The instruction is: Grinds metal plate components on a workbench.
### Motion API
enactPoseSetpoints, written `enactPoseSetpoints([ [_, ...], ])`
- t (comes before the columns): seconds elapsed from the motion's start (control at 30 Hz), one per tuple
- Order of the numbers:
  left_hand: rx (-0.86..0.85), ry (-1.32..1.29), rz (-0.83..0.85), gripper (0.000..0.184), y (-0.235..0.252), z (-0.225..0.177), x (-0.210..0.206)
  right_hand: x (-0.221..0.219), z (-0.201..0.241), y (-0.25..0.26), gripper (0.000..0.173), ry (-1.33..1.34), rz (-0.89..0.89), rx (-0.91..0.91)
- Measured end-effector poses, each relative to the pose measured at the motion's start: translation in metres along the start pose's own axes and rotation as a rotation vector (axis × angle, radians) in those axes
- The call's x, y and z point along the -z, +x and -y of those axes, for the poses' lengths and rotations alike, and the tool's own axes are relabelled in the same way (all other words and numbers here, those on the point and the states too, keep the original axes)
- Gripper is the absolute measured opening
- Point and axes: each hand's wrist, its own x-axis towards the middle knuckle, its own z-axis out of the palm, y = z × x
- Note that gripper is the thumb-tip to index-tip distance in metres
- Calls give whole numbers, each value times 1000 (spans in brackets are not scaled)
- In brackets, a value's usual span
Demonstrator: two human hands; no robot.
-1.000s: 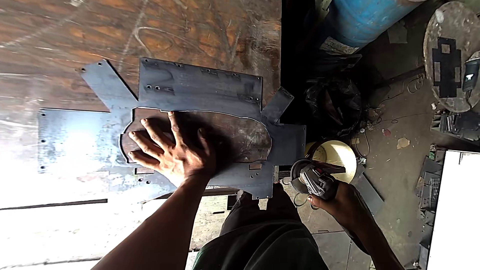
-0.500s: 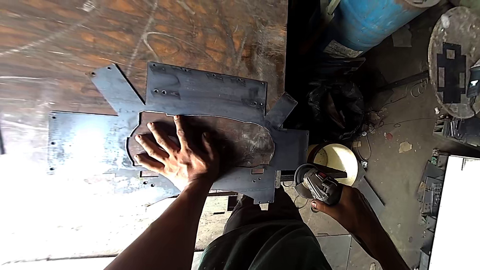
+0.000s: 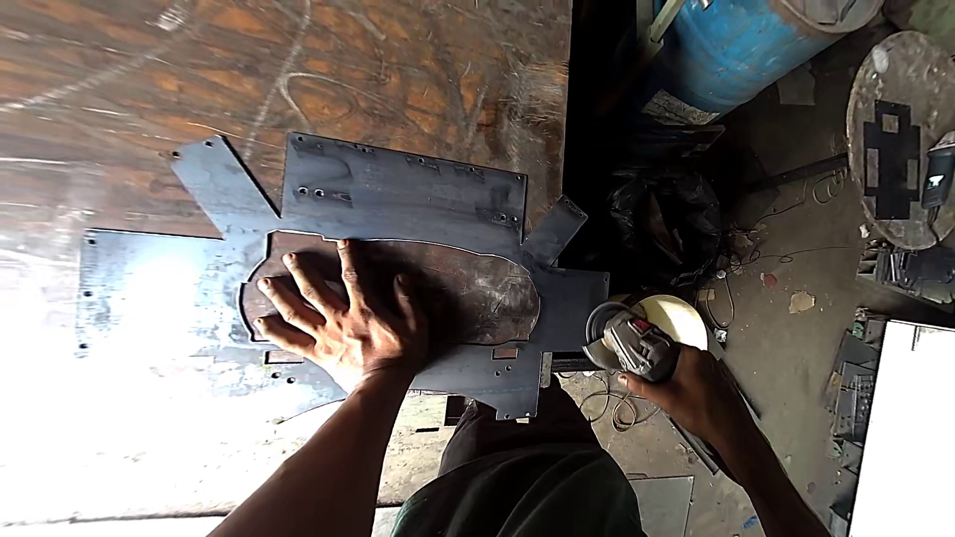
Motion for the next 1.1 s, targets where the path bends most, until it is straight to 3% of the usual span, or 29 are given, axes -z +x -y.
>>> enactPoseSetpoints([
  [0.13, -1, -4, -7, 74, 0, 1, -2, 0, 0, -10, 87, -32, 114, -14],
  [0.3, 1, -6, 5, 74, -1, 3, -3, 17, 4, 9, 83, -70, 54, 33],
  [0.47, -5, -4, 16, 74, 0, 4, -2, 25, 11, 0, 88, -215, 224, 38],
  [0.63, -4, -17, 18, 73, 0, 3, 0, 26, 12, 11, 83, -140, 131, 57],
  [0.77, -8, -13, 14, 74, 1, 1, -1, 32, 13, 9, 90, -238, 235, 53],
  [0.83, -8, -15, 12, 74, 1, 3, -2, 33, 12, 14, 89, -221, 190, 64],
  [1.0, -5, -27, 7, 74, 0, 2, -2, 52, 18, 42, 73, -136, 67, 54],
  [1.1, -6, -24, -2, 74, 1, 2, -1, 54, 19, 44, 78, -172, 111, 57],
])
